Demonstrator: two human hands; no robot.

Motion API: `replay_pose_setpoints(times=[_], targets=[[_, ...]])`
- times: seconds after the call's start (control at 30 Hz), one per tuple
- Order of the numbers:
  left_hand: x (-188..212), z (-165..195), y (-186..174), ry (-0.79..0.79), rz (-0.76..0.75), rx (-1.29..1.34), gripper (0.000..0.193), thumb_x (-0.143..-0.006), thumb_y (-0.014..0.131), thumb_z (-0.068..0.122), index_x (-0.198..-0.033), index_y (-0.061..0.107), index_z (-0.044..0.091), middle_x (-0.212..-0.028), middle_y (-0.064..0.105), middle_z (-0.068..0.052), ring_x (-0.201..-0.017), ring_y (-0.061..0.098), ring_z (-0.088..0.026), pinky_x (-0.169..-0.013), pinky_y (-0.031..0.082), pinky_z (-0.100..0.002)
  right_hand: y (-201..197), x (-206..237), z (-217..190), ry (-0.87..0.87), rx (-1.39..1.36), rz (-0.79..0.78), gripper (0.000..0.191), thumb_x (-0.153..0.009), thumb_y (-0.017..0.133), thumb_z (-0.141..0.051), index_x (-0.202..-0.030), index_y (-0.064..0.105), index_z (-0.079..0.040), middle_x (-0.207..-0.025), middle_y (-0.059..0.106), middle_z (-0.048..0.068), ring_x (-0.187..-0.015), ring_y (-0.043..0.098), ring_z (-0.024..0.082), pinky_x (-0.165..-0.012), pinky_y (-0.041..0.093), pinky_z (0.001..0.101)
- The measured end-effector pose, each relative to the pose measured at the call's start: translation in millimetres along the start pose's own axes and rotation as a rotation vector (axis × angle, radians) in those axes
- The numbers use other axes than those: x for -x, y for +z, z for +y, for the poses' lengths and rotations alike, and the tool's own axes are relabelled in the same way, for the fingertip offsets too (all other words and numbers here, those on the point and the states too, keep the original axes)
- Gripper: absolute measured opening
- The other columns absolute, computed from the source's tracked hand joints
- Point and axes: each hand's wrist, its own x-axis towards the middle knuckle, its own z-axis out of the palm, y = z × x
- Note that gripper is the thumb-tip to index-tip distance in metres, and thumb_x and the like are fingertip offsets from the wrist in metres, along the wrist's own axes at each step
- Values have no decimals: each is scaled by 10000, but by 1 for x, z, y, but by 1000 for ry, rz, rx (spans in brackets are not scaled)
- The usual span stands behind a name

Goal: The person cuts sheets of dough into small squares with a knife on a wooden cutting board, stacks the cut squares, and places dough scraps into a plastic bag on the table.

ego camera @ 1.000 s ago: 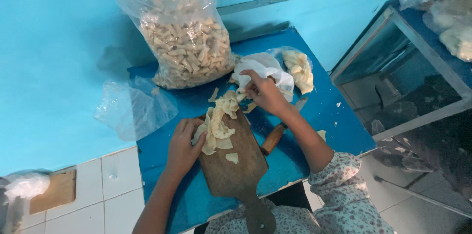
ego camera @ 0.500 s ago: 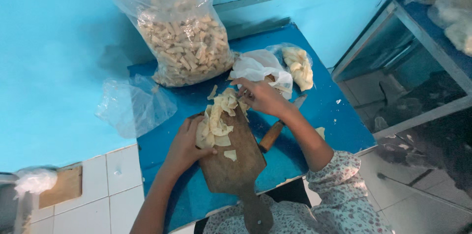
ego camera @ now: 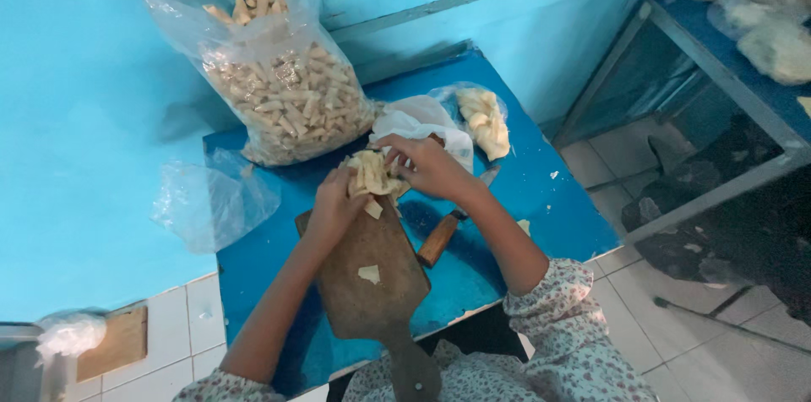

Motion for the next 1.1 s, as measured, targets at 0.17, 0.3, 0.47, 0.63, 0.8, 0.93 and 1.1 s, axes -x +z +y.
replay_pose_setpoints(times=[0.17, 0.3, 0.47, 0.63, 0.8, 0.93, 1.1], targets=[[-11, 12, -11, 89, -15, 39, 547, -832, 809, 184, -1298, 596, -8, -1261, 607, -244, -1107, 625, -438, -884, 534, -478, -3, 0, -7, -24, 10, 70, 522, -864, 685, 44, -1346, 556, -107, -938, 743, 81, -861, 742, 243, -721, 569, 385], [19, 25, -49, 88, -76, -337, 570, -797, 797, 242, -1292, 618, 23, -1338, 585, -231, -1149, 574, -439, -958, 477, -505, -10, 1, -23, 33, -64, 140, 501, -900, 690, 43, -1357, 567, -122, -956, 775, 69, -881, 771, 210, -728, 577, 349], [93, 47, -61, 128, -341, -126, 503, -743, 826, 281, -1149, 672, 28, -1228, 620, -197, -1138, 574, -431, -934, 482, -509, -28, 27, -57, -76, -206, 358, 461, -967, 711, 67, -1384, 560, -57, -1060, 772, 70, -960, 745, 177, -856, 598, 308], [113, 41, -38, -5, -437, -4, 210, -884, 738, 226, -1002, 690, 58, -1105, 657, -144, -1053, 645, -386, -858, 532, -480, -46, 102, -95, -116, -277, 524, 441, -934, 729, 124, -1326, 568, 3, -1090, 744, 136, -1050, 764, 221, -904, 624, 354], [49, 15, -22, 217, -330, -114, 116, -881, 717, 149, -958, 691, 67, -1011, 650, -133, -976, 632, -386, -837, 509, -491, -55, 172, -100, -47, -453, 627, 422, -984, 703, 56, -1369, 545, -11, -1090, 749, 178, -1038, 757, 274, -905, 634, 401], [-11, 14, -9, 454, -61, -363, 226, -819, 712, 84, -1044, 719, 75, -1041, 667, -103, -993, 624, -345, -846, 442, -482, -55, 204, -78, 126, -585, 843, 576, -1032, 697, -210, -1515, 448, -20, -1203, 718, 219, -1196, 700, 328, -1073, 547, 475], [-27, 29, -2, 433, 91, -429, 174, -946, 793, 246, -942, 654, 142, -962, 610, -31, -1039, 599, -270, -1062, 408, -554, -57, 243, -58, 301, -639, 959, 762, -1018, 620, -483, -1588, 337, -66, -1344, 638, 250, -1327, 585, 364, -1138, 437, 539]])
